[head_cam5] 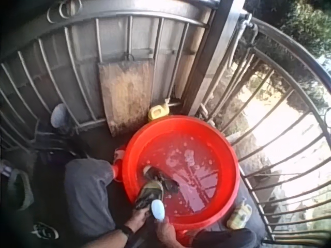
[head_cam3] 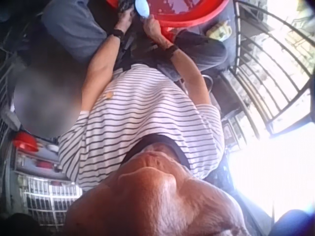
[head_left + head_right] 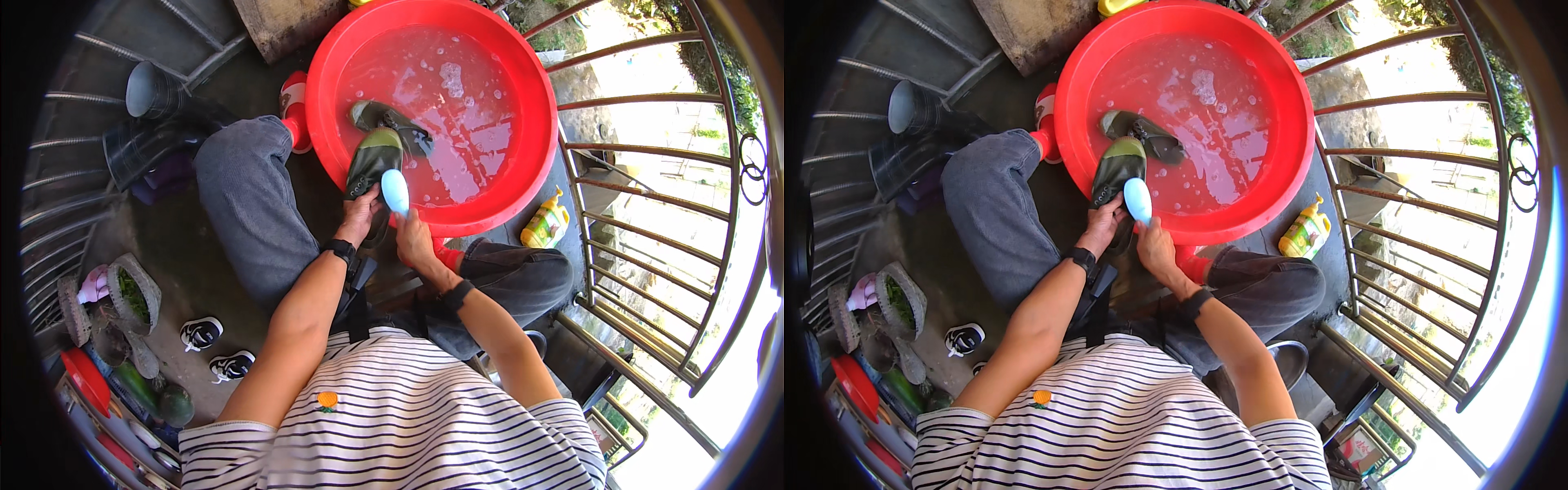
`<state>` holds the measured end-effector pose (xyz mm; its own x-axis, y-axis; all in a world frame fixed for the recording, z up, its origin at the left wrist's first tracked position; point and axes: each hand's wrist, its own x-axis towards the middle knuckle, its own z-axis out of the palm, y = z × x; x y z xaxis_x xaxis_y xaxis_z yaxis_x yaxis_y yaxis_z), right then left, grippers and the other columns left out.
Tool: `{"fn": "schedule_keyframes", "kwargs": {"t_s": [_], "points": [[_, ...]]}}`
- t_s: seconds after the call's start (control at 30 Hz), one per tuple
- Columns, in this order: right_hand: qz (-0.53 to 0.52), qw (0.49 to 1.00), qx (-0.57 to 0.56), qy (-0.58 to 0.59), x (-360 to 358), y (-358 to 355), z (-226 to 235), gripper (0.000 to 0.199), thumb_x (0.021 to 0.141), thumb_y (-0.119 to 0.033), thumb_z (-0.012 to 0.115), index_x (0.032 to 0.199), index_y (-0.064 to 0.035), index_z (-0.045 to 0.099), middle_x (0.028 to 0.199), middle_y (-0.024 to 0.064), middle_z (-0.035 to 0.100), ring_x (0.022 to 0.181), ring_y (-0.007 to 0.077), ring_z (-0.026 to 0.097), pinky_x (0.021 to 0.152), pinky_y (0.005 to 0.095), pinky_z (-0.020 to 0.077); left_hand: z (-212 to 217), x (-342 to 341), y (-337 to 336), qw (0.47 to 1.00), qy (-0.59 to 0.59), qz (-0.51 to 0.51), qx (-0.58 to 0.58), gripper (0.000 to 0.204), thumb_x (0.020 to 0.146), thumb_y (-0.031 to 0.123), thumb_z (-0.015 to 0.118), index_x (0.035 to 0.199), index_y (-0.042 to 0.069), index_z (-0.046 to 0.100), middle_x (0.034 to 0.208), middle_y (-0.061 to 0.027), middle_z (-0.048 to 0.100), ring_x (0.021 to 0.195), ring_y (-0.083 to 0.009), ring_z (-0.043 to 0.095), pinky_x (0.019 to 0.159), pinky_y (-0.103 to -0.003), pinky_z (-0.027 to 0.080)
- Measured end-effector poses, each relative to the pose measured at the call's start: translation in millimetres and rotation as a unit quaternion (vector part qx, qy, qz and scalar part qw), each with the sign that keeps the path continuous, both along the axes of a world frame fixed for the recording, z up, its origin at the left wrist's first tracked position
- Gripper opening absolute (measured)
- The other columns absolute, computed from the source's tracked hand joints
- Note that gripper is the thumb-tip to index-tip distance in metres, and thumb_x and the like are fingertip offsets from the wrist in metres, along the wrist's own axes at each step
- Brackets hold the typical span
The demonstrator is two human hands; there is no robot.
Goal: The person scrubs a green shoe with a brush in a red basin of soapy water. They rotate the shoe to clean the sole, sides, and upper, then rinse it in the basin.
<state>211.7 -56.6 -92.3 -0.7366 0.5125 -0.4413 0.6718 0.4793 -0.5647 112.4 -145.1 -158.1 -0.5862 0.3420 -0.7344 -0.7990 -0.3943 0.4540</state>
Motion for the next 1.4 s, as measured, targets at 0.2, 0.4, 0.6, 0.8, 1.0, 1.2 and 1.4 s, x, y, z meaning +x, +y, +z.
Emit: {"fn": "schedule_keyframes", "kwargs": {"t_s": [0.2,0.4,0.6,0.8,1.0,1.2,1.4], "points": [[0.017,0.999,0.036,0.015,-32,15,-13,0.037,0.093,-0.035,0.047,0.097,0.0023,0.044,0.075,0.0320,0.059,0.073,0.0501,0.058,0.065,0.0565,0.0457,7,-2,1,0.999,-0.010,-0.003,-0.031,0.024,0.081,0.007,0.069,0.103,0.013,0.062,0.094,-0.0003,0.066,0.081,-0.0132,0.063,0.067,-0.029,0.051],[0.014,1.000,0.015,0.017,-22,7,-5,0.037,0.093,-0.034,0.047,0.097,0.0026,0.044,0.077,0.0316,0.060,0.074,0.0506,0.058,0.065,0.0559,0.0458,12,0,0,0.999,0.017,0.022,0.037,0.028,0.080,0.005,0.069,0.106,0.011,0.061,0.097,-0.0023,0.066,0.085,-0.0159,0.064,0.071,-0.031,0.054],[-0.001,1.000,0.002,0.031,-14,8,-11,0.037,0.093,-0.033,0.047,0.097,0.0033,0.044,0.078,0.0337,0.059,0.075,0.0520,0.057,0.067,0.0579,0.0442,9,-2,2,1.000,0.001,0.000,-0.013,0.026,0.079,0.008,0.071,0.103,0.014,0.062,0.094,0.0022,0.065,0.080,-0.0127,0.061,0.068,-0.030,0.050],[-0.004,1.000,-0.009,0.013,-24,8,-14,0.038,0.093,-0.034,0.045,0.097,0.0037,0.043,0.079,0.0348,0.058,0.076,0.0517,0.057,0.068,0.0585,0.0436,7,-2,1,1.000,0.003,-0.007,-0.003,0.027,0.079,0.009,0.072,0.103,0.015,0.062,0.094,0.0035,0.065,0.077,-0.0115,0.060,0.065,-0.028,0.048],[0.007,1.000,-0.007,0.014,-11,8,-11,0.040,0.093,-0.036,0.045,0.095,0.0033,0.045,0.078,0.0340,0.059,0.075,0.0503,0.058,0.066,0.0571,0.0447,3,0,-1,1.000,0.012,-0.006,0.008,0.028,0.081,0.007,0.069,0.107,0.014,0.061,0.097,0.0009,0.065,0.080,-0.0136,0.063,0.061,-0.027,0.050],[-0.005,0.999,0.044,0.018,-54,13,-20,0.039,0.093,-0.037,0.044,0.097,0.0017,0.045,0.078,0.0317,0.060,0.077,0.0495,0.059,0.068,0.0559,0.0458,4,-1,-2,1.000,0.008,-0.017,-0.014,0.028,0.083,0.007,0.067,0.110,0.011,0.060,0.103,-0.0015,0.065,0.089,-0.0154,0.063,0.073,-0.032,0.053],[0.034,0.992,-0.032,-0.121,3,6,1,0.041,0.093,-0.038,0.044,0.099,0.0020,0.044,0.079,0.0330,0.060,0.077,0.0510,0.058,0.070,0.0584,0.0441,7,1,0,0.999,0.037,-0.007,0.027,0.025,0.082,0.008,0.068,0.106,0.012,0.062,0.100,-0.0016,0.065,0.090,-0.0141,0.063,0.069,-0.029,0.052]]}}
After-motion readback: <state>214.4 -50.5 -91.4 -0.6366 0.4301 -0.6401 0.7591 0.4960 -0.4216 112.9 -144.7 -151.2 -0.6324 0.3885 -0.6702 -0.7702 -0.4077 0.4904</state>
